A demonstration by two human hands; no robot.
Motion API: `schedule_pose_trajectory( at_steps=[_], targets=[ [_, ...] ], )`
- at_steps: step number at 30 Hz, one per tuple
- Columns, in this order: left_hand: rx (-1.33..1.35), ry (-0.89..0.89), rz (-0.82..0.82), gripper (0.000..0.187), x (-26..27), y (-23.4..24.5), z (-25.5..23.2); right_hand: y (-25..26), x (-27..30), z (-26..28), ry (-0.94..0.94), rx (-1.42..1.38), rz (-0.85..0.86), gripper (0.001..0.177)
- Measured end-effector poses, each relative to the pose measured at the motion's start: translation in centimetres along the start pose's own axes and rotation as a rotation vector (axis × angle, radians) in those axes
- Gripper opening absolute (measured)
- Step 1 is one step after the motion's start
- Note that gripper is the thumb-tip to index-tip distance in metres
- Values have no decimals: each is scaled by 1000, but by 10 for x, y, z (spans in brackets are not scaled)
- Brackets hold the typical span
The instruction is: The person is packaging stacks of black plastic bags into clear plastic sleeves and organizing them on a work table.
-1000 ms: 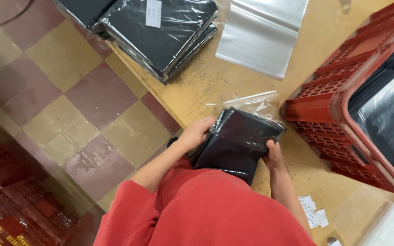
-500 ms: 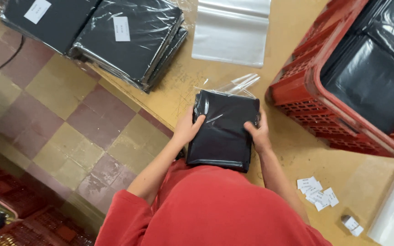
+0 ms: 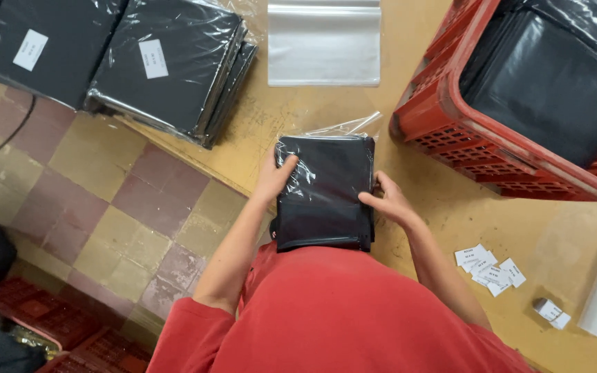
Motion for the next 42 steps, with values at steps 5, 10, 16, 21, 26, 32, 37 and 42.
schedule_pose_trajectory(
  at_steps=[5, 10, 16, 21, 26, 32, 37, 42],
  targets=[
    [-176, 55, 68, 68, 44, -5, -16, -6, -54, 14, -18, -372, -339, 40],
    [-182, 50, 229, 83, 34, 8, -8, -21, -24, 58, -81, -309, -270, 57],
    [74, -3, 87, 65, 4, -5, -12, -17, 3, 68, -133, -158, -120, 60],
    [-40, -67, 16, 56, 39, -18, -7, -21, -34, 37, -104, -371, -264, 45],
    [-96, 24, 52, 60, 67, -12, 12, -30, -26, 66, -126, -247, -253, 59],
    [-71, 89, 44, 71, 34, 5, 0, -36, 9, 79, -143, 151, -151, 102],
    [-67, -21, -129, 55, 7, -6, 29, -32, 1, 54, -176, 290, -104, 114],
    [8, 62, -24, 45, 23, -7, 62, -25, -38, 45, -145, -208, -453, 54]
  ],
)
Point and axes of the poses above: each hand's wrist, its own x-axis away from the middle knuckle, its own y-axis out of the back of the hand, z = x × y, the point moved 3 cm from there along -x, towards the middle knuckle, and after that the axes turned 4 degrees about y, right-handed, at the moved point
